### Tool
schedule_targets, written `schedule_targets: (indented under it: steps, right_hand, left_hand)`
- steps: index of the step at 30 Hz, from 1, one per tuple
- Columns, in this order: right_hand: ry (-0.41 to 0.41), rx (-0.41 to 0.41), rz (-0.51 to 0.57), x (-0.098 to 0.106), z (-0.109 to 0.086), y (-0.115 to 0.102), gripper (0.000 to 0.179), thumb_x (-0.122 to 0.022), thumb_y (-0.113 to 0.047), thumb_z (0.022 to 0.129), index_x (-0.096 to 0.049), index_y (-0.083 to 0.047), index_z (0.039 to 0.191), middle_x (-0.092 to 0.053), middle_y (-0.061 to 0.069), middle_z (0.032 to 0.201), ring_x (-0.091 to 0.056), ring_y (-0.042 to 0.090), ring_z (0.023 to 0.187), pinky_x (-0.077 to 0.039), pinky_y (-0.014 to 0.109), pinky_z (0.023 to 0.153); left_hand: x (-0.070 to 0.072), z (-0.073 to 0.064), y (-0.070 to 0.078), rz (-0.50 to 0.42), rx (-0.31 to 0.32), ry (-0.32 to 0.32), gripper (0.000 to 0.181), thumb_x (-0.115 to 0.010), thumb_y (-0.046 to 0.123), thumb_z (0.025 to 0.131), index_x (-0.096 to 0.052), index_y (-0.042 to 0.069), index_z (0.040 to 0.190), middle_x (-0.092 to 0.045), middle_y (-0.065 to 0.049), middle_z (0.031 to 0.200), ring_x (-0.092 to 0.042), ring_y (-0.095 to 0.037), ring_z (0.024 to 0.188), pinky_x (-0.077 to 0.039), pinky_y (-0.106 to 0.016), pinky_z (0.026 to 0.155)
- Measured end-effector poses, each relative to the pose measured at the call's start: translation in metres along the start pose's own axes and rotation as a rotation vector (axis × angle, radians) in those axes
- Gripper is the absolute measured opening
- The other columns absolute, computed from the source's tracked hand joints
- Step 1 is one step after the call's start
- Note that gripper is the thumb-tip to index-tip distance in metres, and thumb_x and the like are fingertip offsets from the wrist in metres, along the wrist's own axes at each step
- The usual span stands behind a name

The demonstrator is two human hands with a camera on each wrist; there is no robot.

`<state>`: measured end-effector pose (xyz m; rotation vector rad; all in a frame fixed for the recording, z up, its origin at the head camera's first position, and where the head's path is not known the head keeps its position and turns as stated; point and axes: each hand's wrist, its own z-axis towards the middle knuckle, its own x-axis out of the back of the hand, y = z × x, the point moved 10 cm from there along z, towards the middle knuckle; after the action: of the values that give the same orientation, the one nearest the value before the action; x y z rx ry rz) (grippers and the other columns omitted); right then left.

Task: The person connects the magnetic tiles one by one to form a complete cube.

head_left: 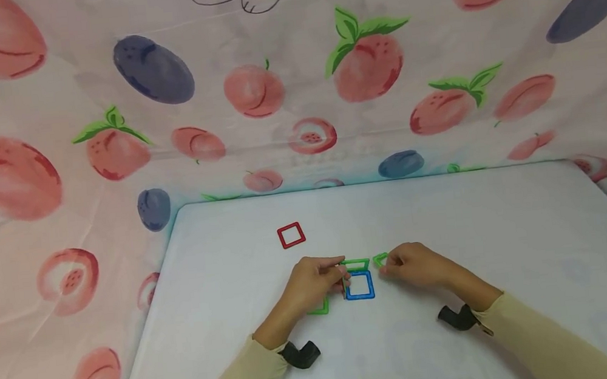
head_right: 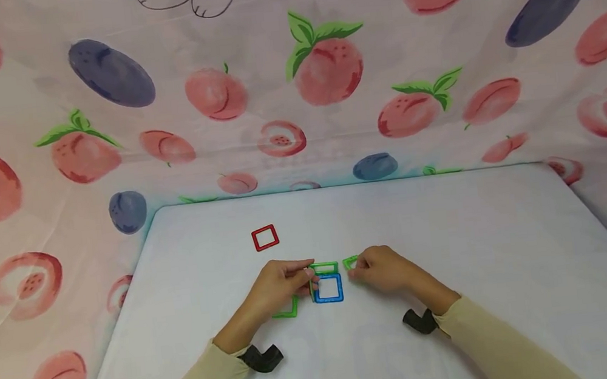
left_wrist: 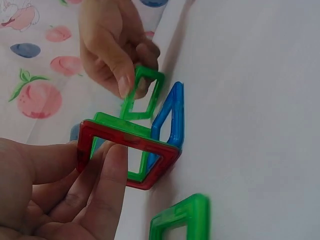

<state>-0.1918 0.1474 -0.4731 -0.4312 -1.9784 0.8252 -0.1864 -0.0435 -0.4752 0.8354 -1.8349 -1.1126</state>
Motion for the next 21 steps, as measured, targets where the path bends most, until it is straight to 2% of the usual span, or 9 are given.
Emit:
schedule_targets:
  steps: [5,11,15,21]
  right_hand:
    - [0.036,-0.084,0.132,-0.003,0.001,0.003,0.039,-0.063,-0.03,0.101,-0.059,-0.004,0.072,-0.038,-0.003,0.064,-0.038,0.015,0.062,-0.028,0.027,0.056]
    - [0.051,-0.121,0.285,-0.014,0.011,-0.001,0.033,-0.061,-0.03,0.103,-0.07,-0.001,0.092,-0.043,-0.001,0.068,-0.042,0.016,0.069,-0.034,0.03,0.061]
    - [0.064,-0.132,0.326,-0.02,0.015,-0.005,0.032,-0.058,-0.029,0.104,-0.072,0.0,0.101,-0.047,0.002,0.071,-0.044,0.017,0.069,-0.035,0.03,0.061]
    - [0.087,-0.119,0.34,-0.024,0.016,-0.008,0.032,-0.058,-0.027,0.104,-0.071,0.001,0.101,-0.048,0.003,0.072,-0.044,0.017,0.068,-0.036,0.029,0.059]
  left_hand:
    - [0.011,0.011,-0.002,0.025,0.013,0.008,0.038,-0.066,0.028,0.101,-0.068,0.013,0.136,-0.079,0.002,0.097,-0.077,-0.01,0.084,-0.053,-0.026,0.089]
    - [0.021,0.019,-0.001,0.017,-0.008,0.0,0.039,-0.067,0.026,0.1,-0.067,0.01,0.136,-0.079,-0.001,0.096,-0.076,-0.012,0.084,-0.057,-0.027,0.088]
    - [0.02,0.02,-0.004,-0.014,-0.001,-0.023,0.041,-0.068,0.025,0.1,-0.066,0.009,0.137,-0.079,-0.003,0.096,-0.076,-0.012,0.085,-0.059,-0.026,0.084]
    - [0.021,0.02,-0.007,-0.024,-0.005,-0.023,0.041,-0.067,0.025,0.1,-0.065,0.009,0.138,-0.079,-0.004,0.097,-0.077,-0.012,0.085,-0.059,-0.025,0.083]
